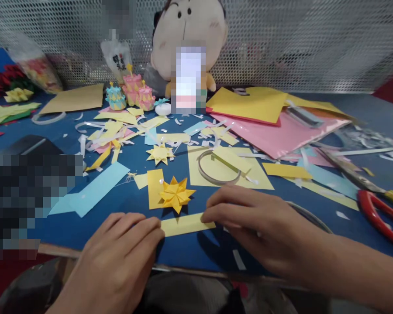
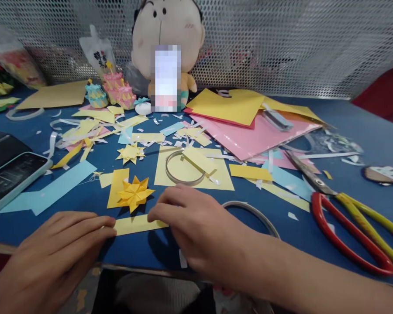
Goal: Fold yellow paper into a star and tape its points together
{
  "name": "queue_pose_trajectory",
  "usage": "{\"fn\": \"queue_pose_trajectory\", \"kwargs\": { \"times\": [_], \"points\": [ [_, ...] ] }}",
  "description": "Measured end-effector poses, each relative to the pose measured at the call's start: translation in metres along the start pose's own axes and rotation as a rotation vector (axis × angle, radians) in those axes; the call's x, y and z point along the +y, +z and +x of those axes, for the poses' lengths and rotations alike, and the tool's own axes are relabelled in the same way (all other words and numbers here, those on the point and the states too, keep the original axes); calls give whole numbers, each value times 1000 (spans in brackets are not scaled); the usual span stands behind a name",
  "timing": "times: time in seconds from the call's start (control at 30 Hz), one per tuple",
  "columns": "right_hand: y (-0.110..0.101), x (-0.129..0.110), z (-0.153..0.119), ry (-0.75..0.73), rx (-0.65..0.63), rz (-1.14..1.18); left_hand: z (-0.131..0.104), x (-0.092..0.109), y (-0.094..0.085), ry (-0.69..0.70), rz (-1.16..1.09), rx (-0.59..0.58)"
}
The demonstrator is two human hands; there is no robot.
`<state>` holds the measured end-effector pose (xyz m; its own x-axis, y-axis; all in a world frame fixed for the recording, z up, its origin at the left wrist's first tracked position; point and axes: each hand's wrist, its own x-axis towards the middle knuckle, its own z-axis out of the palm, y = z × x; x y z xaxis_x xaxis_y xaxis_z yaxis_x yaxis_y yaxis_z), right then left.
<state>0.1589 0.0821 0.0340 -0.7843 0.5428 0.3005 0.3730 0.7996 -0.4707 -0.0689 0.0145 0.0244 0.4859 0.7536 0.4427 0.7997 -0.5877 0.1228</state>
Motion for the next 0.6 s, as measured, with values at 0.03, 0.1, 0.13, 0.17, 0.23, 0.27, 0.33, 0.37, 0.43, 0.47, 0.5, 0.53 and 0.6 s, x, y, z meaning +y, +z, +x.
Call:
{"fn": "queue_pose_trajectory", "kwargs": {
  "times": [0.03, 0.1, 0.13, 0.17, 0.23, 0.27, 0.33, 0.37, 0.43, 0.47, 0.5, 0.53, 0.6],
  "points": [
    [3, -2, 1, 18, -8, 19, 1, 1, -1, 1, 1, -4],
    [9, -6, 2, 69, -49, 36, 3, 3, -2, -4, 0, -37],
    [11, -7, 4, 101, -64, 46, 4, 3, -3, -14, -4, -27],
    [14, -8, 5, 132, -75, 61, 5, 4, -3, -36, -12, -38],
    [16, -10, 8, 170, -90, 92, 6, 3, -3, -70, -45, -53],
    [17, -11, 9, 175, -100, 103, 6, 2, -3, -91, -71, -65],
    [16, -12, 12, 160, -113, 117, 7, 1, -5, -136, -145, -77],
    [14, -13, 14, 152, -114, 128, 8, 0, -6, -164, -185, -67],
    [10, -15, 17, 155, -119, 189, 9, -1, -10, -222, -246, -21],
    [8, -16, 19, 166, -120, 243, 10, -1, -12, -248, -268, 12],
    [5, -17, 20, 187, -125, 308, 11, 0, -13, -271, -293, 38],
    [3, -18, 22, 217, -131, 379, 12, 0, -15, -292, -330, 57],
    [0, -19, 25, 289, -139, 524, 15, 2, -16, -321, -456, 77]
  ]
}}
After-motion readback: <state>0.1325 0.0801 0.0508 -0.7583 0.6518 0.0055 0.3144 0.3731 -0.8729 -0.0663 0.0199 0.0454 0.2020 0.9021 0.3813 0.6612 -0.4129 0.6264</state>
